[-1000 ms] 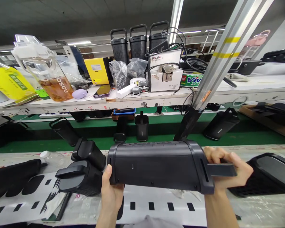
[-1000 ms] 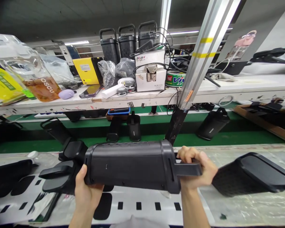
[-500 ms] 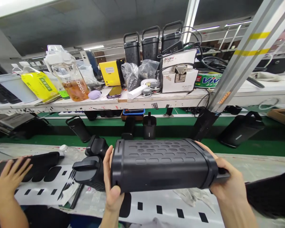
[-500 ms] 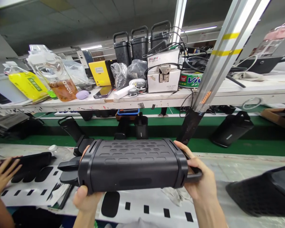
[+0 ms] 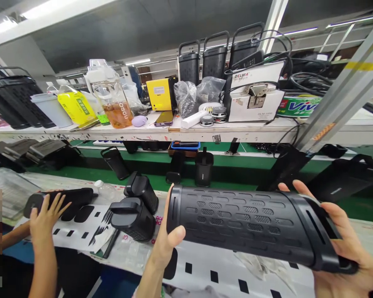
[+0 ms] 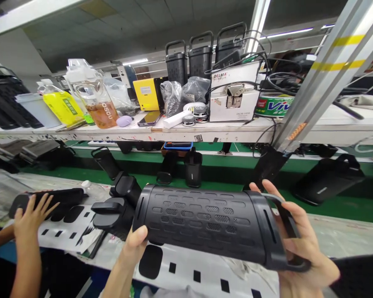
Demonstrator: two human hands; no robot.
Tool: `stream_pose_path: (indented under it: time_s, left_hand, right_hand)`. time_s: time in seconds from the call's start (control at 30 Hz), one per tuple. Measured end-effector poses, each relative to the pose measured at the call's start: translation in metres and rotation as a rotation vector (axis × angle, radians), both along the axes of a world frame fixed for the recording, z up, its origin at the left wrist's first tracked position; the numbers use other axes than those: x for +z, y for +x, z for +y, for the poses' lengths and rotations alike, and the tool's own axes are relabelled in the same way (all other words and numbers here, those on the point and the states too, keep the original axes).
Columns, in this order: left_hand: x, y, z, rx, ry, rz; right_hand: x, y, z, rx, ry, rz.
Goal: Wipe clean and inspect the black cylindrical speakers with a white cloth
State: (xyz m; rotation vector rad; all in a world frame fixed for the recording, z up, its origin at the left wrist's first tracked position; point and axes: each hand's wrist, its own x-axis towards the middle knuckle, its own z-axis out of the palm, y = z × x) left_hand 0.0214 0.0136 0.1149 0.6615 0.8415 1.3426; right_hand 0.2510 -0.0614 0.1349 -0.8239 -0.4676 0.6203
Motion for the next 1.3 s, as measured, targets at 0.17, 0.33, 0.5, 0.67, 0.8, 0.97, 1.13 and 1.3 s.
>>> stream_pose_path:
  time_s: [0.17,0.33,0.5,0.67,0.8,0.97,1.13,1.3]
  left_hand:
    - [-0.016,-0.005,0.007,-0.092,-0.061,-0.066]
    - [-0.03,0.001,0.014,-0.217,-0.448,-0.161]
    - [-0.04,0.008,0.007,-0.435,-0.631,-0.17]
    - [-0.042,0.004,0.001,-0.514,-0.56,-0.146]
    - [-0.049,0.004,0.001,-0.39,-0.4,-0.145]
    - [-0.055,0.012,0.003,-0.174,-0.374,-0.201]
    - [-0.04,0.012,0.002,-0.201,-0.569,-0.255]
    - [-0.026,0.007,0.001,-0.208,-0.608,-0.241]
  right_hand:
    - [-0.005,0.006,0.001,0.011,0.089,-0.084]
    - [0.007,0.01,0.019,0.105,0.193,-0.426]
    - [0.015,0.02,0.039,-0.09,0.143,-0.693]
    - [0.021,0.015,0.04,-0.068,0.021,-0.567]
    - [0.028,0.012,0.041,-0.062,-0.06,-0.314]
    - [0.024,-0.002,0.044,-0.217,-0.051,-0.361]
    - [0.018,-0.016,0.036,-0.264,0.062,-0.648]
    - [0.025,-0.006,0.021,0.063,0.013,-0.971]
